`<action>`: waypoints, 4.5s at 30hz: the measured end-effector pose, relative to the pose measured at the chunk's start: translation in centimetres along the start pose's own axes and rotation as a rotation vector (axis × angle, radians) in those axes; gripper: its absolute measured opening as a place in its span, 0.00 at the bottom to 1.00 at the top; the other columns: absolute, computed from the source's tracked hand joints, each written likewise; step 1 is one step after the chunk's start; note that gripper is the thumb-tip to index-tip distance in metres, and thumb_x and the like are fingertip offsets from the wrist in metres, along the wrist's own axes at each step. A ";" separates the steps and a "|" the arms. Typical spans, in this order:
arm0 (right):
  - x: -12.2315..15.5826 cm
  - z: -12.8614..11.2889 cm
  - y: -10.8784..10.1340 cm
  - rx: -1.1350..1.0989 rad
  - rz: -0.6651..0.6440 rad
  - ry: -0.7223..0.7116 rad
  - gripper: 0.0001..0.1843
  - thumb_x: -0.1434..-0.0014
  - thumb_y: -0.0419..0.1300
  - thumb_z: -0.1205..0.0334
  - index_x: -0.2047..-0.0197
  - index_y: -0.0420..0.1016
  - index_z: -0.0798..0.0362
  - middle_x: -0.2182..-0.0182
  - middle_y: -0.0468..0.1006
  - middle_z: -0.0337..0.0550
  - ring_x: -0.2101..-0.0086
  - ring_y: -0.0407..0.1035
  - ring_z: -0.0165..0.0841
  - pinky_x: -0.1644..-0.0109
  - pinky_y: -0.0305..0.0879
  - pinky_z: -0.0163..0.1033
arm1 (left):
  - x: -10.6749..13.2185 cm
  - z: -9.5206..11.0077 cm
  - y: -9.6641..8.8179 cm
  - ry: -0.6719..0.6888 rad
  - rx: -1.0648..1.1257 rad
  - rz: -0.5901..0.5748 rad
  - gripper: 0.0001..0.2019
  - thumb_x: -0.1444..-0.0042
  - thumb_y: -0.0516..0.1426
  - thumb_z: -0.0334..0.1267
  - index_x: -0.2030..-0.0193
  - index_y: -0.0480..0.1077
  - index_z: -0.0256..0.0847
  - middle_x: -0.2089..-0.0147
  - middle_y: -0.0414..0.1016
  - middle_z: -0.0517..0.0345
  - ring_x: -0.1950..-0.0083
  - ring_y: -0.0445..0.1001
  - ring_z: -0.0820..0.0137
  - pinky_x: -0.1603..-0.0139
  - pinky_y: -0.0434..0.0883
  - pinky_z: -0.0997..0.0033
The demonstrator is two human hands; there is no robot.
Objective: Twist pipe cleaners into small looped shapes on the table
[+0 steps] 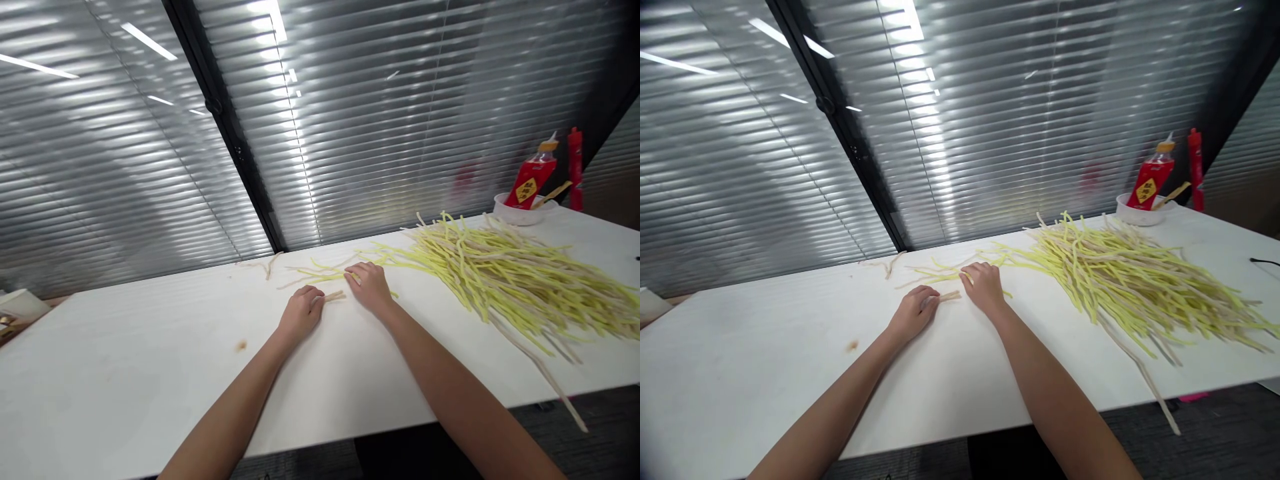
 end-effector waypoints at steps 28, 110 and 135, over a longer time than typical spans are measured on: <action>0.3 4.2 -0.7 0.320 0.000 0.360 0.13 0.38 0.49 0.63 0.60 0.74 0.45 0.62 0.72 0.47 0.60 0.59 0.39 0.58 0.43 0.47 | -0.2 -7.3 -3.8 -0.438 -0.609 0.088 0.15 0.39 0.40 0.34 0.54 0.65 0.40 0.56 0.67 0.46 0.58 0.69 0.61 0.65 0.63 0.66; 1.8 -3.7 3.1 -1.395 -0.455 0.426 0.20 0.66 0.71 0.64 0.67 0.72 0.54 0.72 0.76 0.37 0.74 0.70 0.28 0.67 0.66 0.35 | 0.7 0.3 1.6 -0.506 1.324 -0.095 0.09 0.56 0.64 0.39 0.70 0.74 0.36 0.70 0.76 0.56 0.67 0.72 0.74 0.57 0.67 0.72; 2.2 -4.7 2.9 -1.410 -0.583 0.342 0.24 0.67 0.70 0.65 0.64 0.71 0.53 0.75 0.75 0.36 0.75 0.70 0.30 0.67 0.66 0.38 | 0.9 2.3 1.4 -0.380 1.216 -0.361 0.08 0.53 0.62 0.40 0.73 0.74 0.37 0.72 0.70 0.56 0.68 0.67 0.73 0.62 0.64 0.74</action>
Point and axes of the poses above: each hand's wrist, its own x-axis away from the middle knuckle, its own y-axis out of the palm, z = x × y, the point moved 7 cm from there along -x, towards the middle knuckle
